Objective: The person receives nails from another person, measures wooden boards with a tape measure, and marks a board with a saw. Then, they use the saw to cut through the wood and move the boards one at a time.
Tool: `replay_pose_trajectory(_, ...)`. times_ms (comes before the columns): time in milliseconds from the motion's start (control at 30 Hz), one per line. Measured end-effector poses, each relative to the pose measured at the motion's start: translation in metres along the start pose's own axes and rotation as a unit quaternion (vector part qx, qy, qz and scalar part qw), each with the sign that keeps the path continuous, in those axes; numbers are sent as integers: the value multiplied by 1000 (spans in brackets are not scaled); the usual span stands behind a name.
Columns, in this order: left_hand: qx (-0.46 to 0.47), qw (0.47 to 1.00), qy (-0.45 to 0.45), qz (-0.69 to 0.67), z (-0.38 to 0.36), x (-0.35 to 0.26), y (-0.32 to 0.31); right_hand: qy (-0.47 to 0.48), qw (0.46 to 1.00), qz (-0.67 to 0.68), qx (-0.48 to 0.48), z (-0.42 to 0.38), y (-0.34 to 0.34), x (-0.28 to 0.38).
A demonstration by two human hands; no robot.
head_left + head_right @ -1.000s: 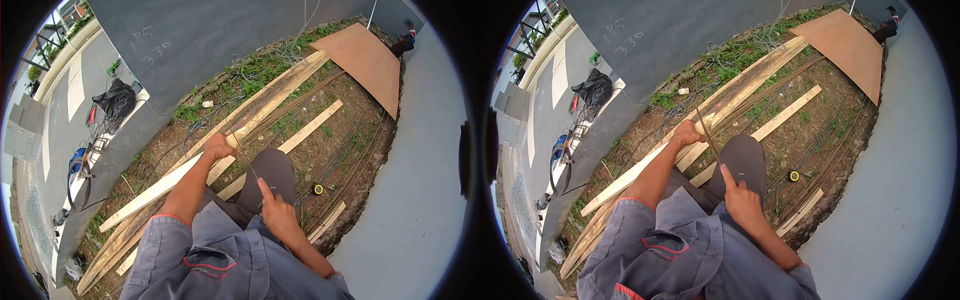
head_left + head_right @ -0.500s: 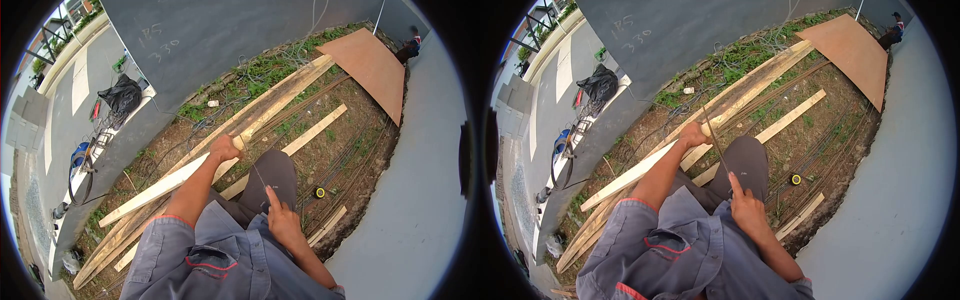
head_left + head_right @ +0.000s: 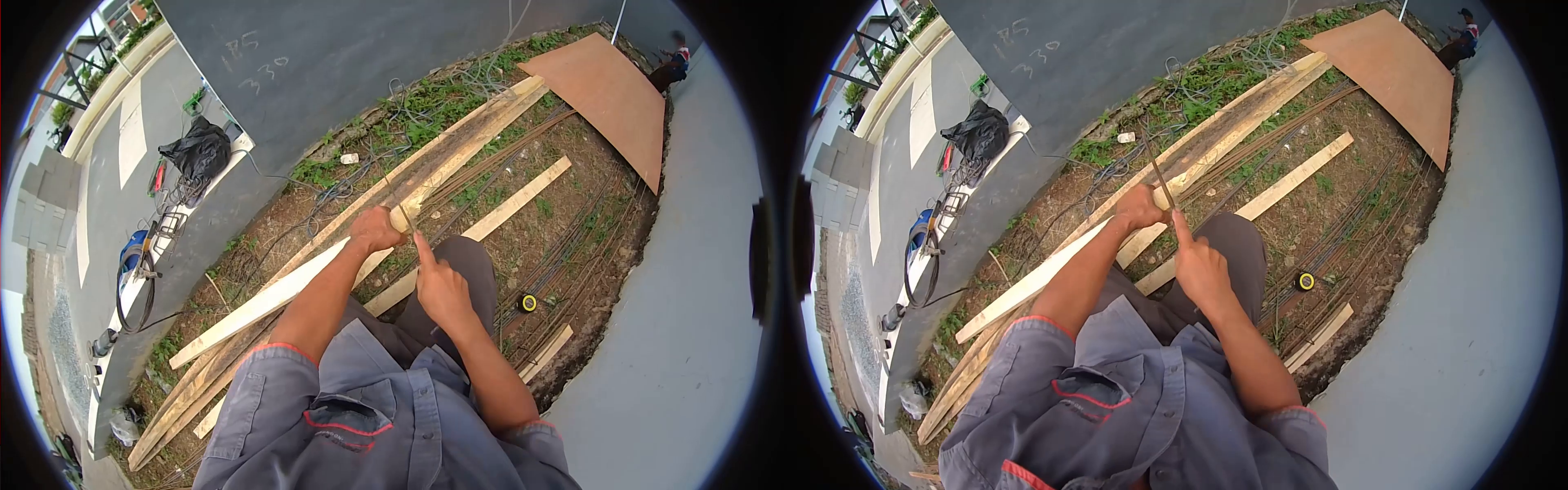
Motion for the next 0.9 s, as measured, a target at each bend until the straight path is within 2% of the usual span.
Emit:
replay_pose_trajectory(33,5,1000,6,-8,2,1,0,23,999,-13,-22,25,-5,2)
replay_pose_trajectory(67,13,1000,10,-13,4,2,-1,21,999,-12,-25,16,2,3)
replay_pose_trajectory(133,15,1000,-1,-5,3,2,2,22,1000,-14,2,-34,27,11)
replay_pose_trajectory(200,-21,1000,-9,-11,4,8,9,-36,997,-5,69,-103,41,-3)
replay_pose_trajectory(300,15,999,32,19,6,19,-3,-46,993,-25,109,-105,32,2)
replay_pose_trajectory(367,21,999,31,14,14,17,2,1,999,4,32,-37,12,4)
replay_pose_trajectory(433,3,1000,27,11,3,8,-5,5,1000,11,18,27,-16,-2)
replay_pose_trajectory(467,-15,1000,25,7,-1,7,-1,4,1000,15,16,20,-12,0)
replay_pose_trajectory(533,11,999,35,2,-8,8,-3,17,1000,7,15,-24,12,8)
replay_pose_trajectory(600,16,999,40,23,-4,9,1,-39,996,-13,84,-86,32,-1)
replay_pose_trajectory(700,0,999,39,24,-1,14,-2,-37,996,-11,81,-96,37,5)
replay_pose_trajectory(800,-11,999,30,29,-8,3,-7,-1,1000,-16,25,1,3,4)
replay_pose_trajectory(833,-57,998,21,27,-9,3,-7,18,1000,-20,7,22,-2,8)
replay_pose_trajectory(900,-117,992,7,48,-15,1,-2,41,999,-21,-25,11,5,14)
Point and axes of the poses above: each hand's wrist, its own z-axis towards the middle knuckle, its own y-axis out of the back of the hand, x = y × z, the point moved 10 cm from there along z, towards the middle knuckle, and after that the axes turned 1 degree about -y, right-handed, at the moved point
